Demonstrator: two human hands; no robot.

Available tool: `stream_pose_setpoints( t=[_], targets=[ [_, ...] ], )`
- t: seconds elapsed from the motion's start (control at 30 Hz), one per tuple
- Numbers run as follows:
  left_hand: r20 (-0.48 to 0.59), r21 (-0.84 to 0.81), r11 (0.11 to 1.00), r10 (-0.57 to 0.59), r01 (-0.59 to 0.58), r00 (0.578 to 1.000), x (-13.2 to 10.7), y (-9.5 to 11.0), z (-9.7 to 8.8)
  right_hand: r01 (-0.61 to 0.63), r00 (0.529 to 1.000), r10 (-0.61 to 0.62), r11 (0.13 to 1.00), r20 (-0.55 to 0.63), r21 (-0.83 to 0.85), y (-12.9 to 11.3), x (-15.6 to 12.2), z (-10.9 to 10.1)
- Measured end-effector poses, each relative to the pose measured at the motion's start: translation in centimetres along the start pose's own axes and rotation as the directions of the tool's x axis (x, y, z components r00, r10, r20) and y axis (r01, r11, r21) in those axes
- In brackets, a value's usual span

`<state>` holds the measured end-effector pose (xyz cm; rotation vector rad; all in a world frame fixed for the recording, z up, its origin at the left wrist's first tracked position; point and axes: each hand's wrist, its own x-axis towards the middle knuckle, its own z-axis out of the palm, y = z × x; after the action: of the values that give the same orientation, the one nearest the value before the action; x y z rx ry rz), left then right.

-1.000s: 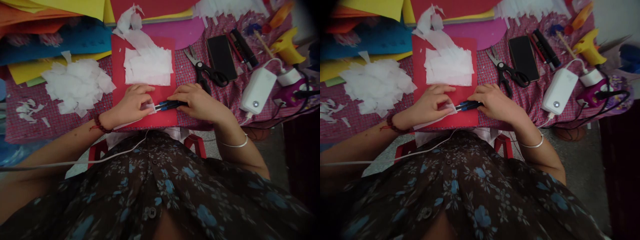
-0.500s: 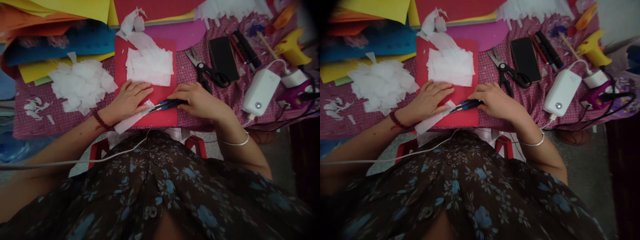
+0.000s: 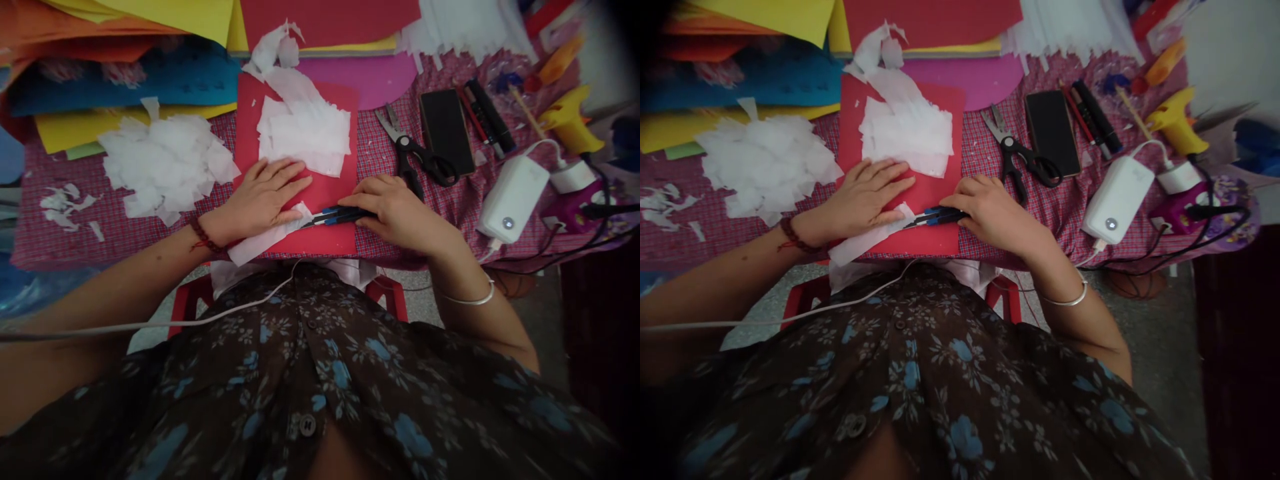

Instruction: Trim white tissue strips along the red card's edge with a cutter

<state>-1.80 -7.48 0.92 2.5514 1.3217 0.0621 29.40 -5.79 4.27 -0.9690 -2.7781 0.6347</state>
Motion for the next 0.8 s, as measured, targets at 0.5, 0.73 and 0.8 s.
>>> stream_pose_setpoints(
  t=[0.5, 0.73, 0.8],
  targets=[
    [-0.026, -0.138, 0.990, 0.006, -0.009, 1.000, 0.0, -0.6, -0.3, -0.048, 0.997, 0.050, 0.999, -0.067, 0.025, -1.1, -3.1, 1.0],
    [-0.082, -0.095, 0.993, -0.075, 0.068, 0.994, -2.7, -0.3, -0.2, -0.034, 0.997, 0.035, 0.999, -0.063, 0.009, -1.1, -3.1, 0.9],
    [-0.094, -0.046, 0.994, -0.107, 0.103, 0.990, -3.4, 0.1, 0.2, -0.034, 0.997, 0.035, 0.999, -0.064, 0.011, -1.1, -3.1, 0.9]
  ],
)
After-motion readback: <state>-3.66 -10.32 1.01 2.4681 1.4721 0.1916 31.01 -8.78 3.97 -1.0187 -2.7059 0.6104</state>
